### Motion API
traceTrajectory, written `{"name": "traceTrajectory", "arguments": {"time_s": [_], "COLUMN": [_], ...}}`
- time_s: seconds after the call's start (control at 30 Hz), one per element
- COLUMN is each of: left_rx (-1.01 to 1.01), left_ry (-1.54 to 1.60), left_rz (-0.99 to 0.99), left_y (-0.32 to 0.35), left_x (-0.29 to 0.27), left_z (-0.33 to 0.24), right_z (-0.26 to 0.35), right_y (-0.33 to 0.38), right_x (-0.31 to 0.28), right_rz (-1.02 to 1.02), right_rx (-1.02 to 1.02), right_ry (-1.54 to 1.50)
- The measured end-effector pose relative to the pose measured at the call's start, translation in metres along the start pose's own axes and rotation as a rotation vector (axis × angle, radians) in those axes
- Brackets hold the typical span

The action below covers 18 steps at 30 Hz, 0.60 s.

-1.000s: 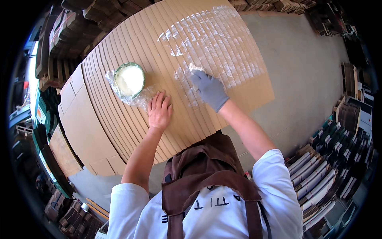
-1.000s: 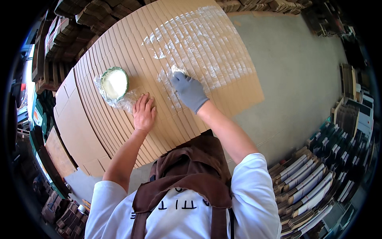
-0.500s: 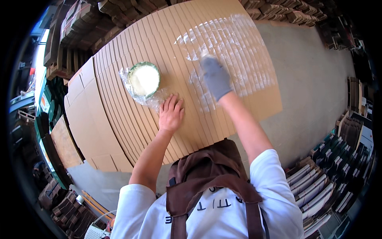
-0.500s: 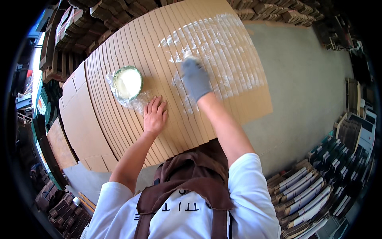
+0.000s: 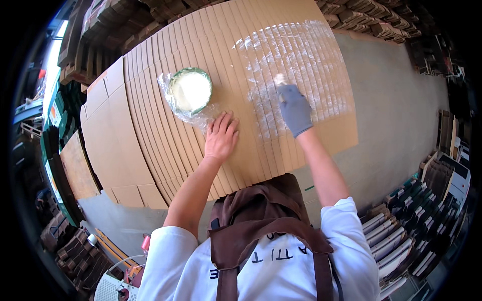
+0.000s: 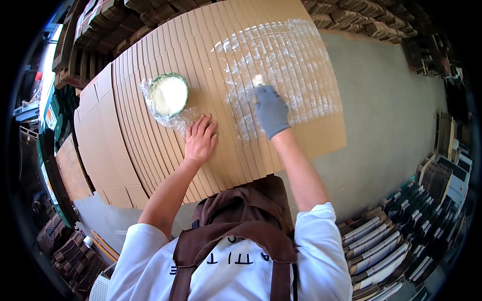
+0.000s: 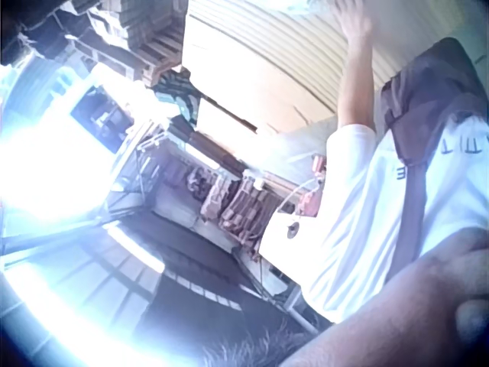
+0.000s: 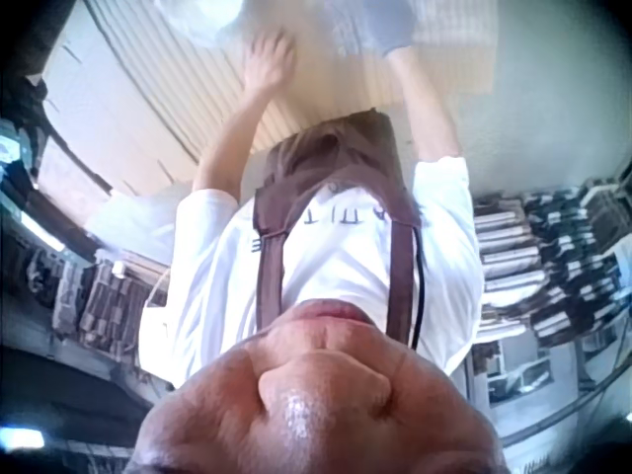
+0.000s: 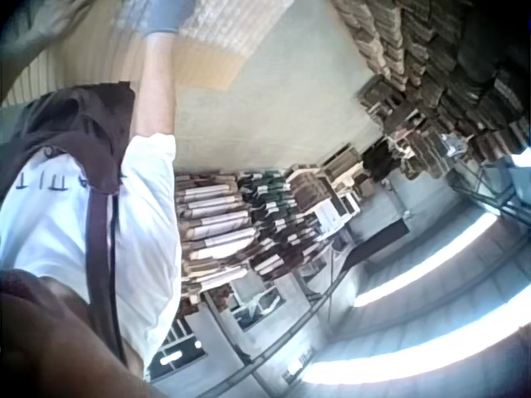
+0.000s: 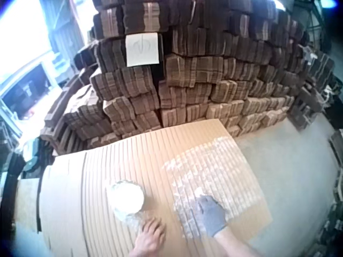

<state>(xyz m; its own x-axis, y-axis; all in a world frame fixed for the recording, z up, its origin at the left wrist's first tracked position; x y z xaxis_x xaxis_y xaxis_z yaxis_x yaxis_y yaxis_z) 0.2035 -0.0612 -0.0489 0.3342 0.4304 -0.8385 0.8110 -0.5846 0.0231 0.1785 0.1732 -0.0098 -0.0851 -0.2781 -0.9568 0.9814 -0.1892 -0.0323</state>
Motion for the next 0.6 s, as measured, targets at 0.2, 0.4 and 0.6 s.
{"name": "traceTrajectory", "arguments": {"time_s": [0.2,0.4,0.6], "left_rx": [-0.024,-0.029,0.004], "left_ry": [-0.013,-0.035,-0.031], "left_rz": [0.012,0.008,-0.017], "left_y": [-0.002,0.002,-0.004], "left_x": [0.003,0.004,0.002], "left_z": [0.001,0.003,0.004], "right_z": [0.036,0.079,0.054], "right_y": [0.019,0.043,0.009], "right_x": [-0.007,0.001,-0.013], "right_rz": [-0.056,-0.071,-0.247], "right_rx": [-0.123,-0.313,-0.169], "right_ry": [-0.044,-0.1,-0.113]}}
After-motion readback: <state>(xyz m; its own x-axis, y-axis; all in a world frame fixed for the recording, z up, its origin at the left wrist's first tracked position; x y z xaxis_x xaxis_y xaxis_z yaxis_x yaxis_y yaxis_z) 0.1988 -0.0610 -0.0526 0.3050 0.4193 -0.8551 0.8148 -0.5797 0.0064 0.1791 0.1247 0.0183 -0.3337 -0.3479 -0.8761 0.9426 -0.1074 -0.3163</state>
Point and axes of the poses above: each hand's wrist, its own y-axis away from the middle knuckle, its own x-axis out of the palm, z = x × y, the point moved 9 cm from there along -y, towards the middle knuckle, and after that the axes turned 12 degrees about y, right-handed, at the moved point
